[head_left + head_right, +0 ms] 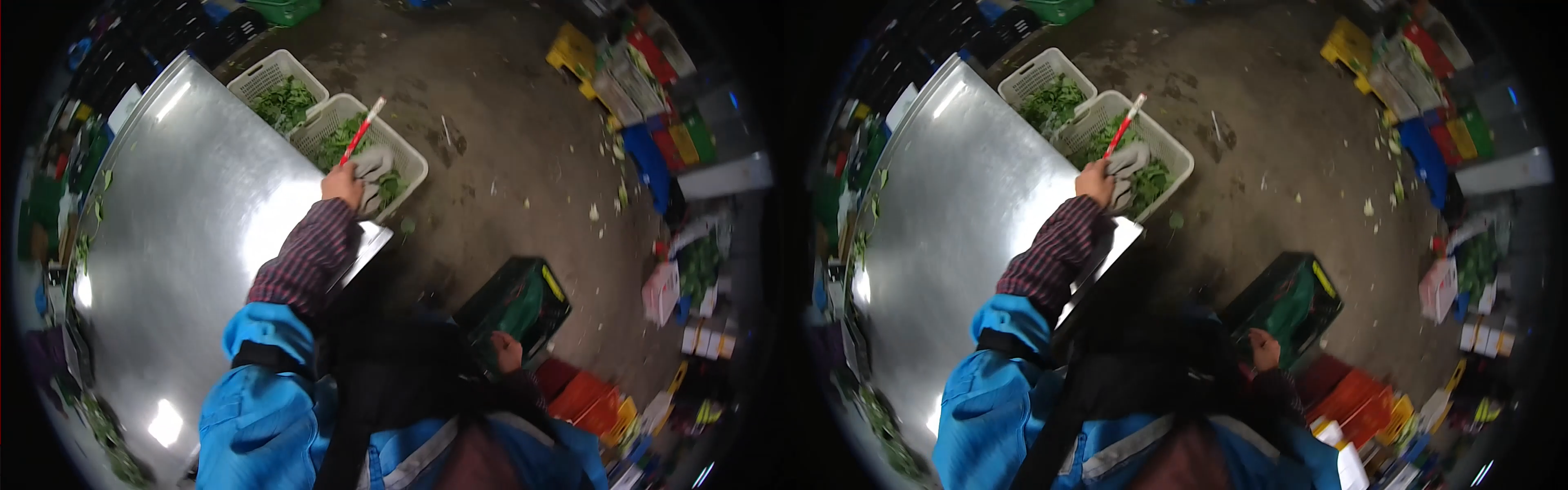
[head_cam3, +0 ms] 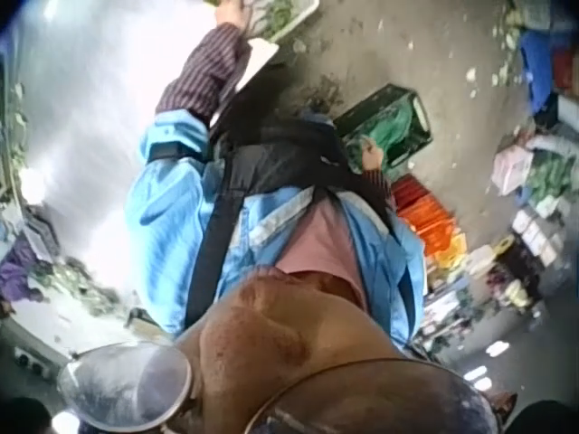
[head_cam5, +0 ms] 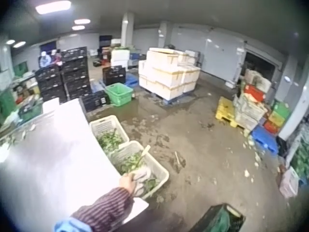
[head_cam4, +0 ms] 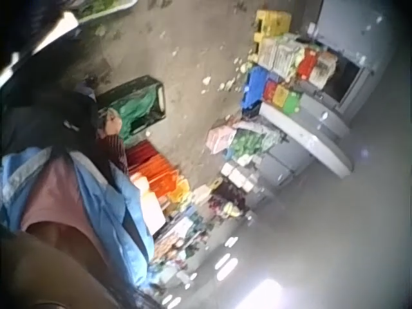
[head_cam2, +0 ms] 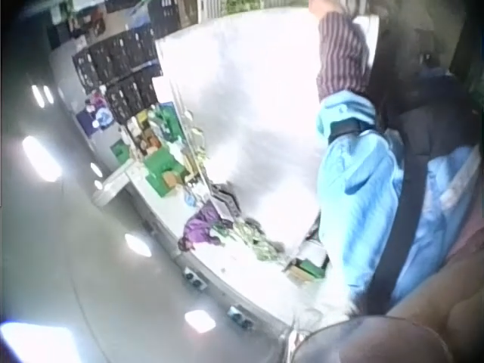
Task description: The recorder uses a cloth to wipe down a metal production table, clearing away vegetable debris.
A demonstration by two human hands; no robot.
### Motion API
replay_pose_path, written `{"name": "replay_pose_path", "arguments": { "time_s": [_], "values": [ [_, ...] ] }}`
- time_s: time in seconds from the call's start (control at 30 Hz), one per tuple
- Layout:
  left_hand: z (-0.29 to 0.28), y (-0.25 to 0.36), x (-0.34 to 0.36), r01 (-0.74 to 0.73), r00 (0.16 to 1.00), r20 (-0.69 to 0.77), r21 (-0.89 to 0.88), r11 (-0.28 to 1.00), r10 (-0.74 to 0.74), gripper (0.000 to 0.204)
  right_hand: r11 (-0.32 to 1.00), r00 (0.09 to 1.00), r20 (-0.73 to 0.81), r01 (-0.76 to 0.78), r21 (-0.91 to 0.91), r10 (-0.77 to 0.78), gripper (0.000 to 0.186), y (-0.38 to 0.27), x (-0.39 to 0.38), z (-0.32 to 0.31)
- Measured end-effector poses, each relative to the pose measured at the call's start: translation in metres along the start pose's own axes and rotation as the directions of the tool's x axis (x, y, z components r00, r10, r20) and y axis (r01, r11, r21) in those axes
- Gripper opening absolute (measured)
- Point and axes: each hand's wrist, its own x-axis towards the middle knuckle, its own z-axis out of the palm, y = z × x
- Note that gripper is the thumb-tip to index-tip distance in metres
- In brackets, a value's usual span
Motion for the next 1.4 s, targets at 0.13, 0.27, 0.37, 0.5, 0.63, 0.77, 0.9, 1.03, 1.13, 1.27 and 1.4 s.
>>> {"name": "replay_pose_path", "arguments": {
  "time_s": [0.13, 0.27, 0.37, 0.5, 0.63, 0.77, 0.9, 1.03, 1.13, 1.27, 1.4],
  "values": [
    [-0.048, -0.077, 0.044, 0.076, 0.900, -0.336, -0.505, 0.860, -0.277, 0.040, 0.990, 0.984, 0.117, 0.132, 0.048, -0.136, 0.024, -0.021, 0.145, -0.066],
    [-0.098, -0.102, 0.038, 0.123, 0.803, -0.505, -0.379, 0.917, -0.316, 0.043, 0.991, 0.984, 0.135, 0.109, 0.083, -0.119, 0.025, -0.063, 0.282, -0.130],
    [-0.084, -0.145, -0.016, 0.604, 0.764, -0.331, 0.062, 0.795, -0.554, 0.045, 0.961, 0.911, 0.339, 0.270, -0.064, -0.233, 0.026, -0.128, 0.383, -0.120],
    [-0.014, -0.089, 0.021, 0.793, 0.582, -0.396, 0.082, 0.604, -0.710, 0.048, 0.970, 0.855, 0.483, 0.237, -0.046, -0.187, 0.026, -0.163, 0.491, -0.126],
    [0.047, -0.035, 0.119, 0.625, 0.765, -0.212, 0.017, 0.780, -0.608, 0.051, 0.808, 0.780, 0.582, 0.487, -0.332, -0.231, 0.029, -0.177, 0.587, -0.155],
    [0.090, 0.019, 0.251, 0.543, 0.652, -0.360, -0.393, 0.742, -0.668, 0.045, 0.835, 0.802, 0.579, 0.414, -0.361, -0.148, 0.029, -0.188, 0.684, -0.205],
    [0.080, 0.100, 0.407, 0.081, 0.666, -0.107, -0.973, 0.214, -0.738, 0.034, 0.955, 0.855, 0.490, -0.018, -0.297, 0.168, 0.015, -0.258, 0.800, -0.233],
    [0.103, 0.149, 0.486, 0.091, 0.734, -0.163, -0.938, 0.333, -0.659, 0.036, 0.980, 0.774, 0.611, -0.062, -0.187, 0.166, 0.041, -0.407, 0.916, -0.169],
    [0.121, 0.170, 0.535, 0.137, 0.743, -0.163, -0.912, 0.387, -0.649, 0.041, 0.997, 0.474, 0.879, 0.018, -0.071, 0.054, 0.055, -0.578, 0.922, -0.076],
    [0.112, 0.190, 0.631, 0.283, 0.774, -0.177, -0.762, 0.582, -0.608, 0.043, 0.893, 0.042, 0.997, -0.444, 0.076, -0.064, 0.054, -0.711, 0.933, 0.036],
    [0.092, 0.157, 0.711, 0.265, 0.781, -0.316, -0.613, 0.745, -0.538, 0.048, 0.955, 0.101, 0.991, -0.275, 0.108, -0.083, 0.036, -0.817, 0.949, 0.123]
  ]
}}
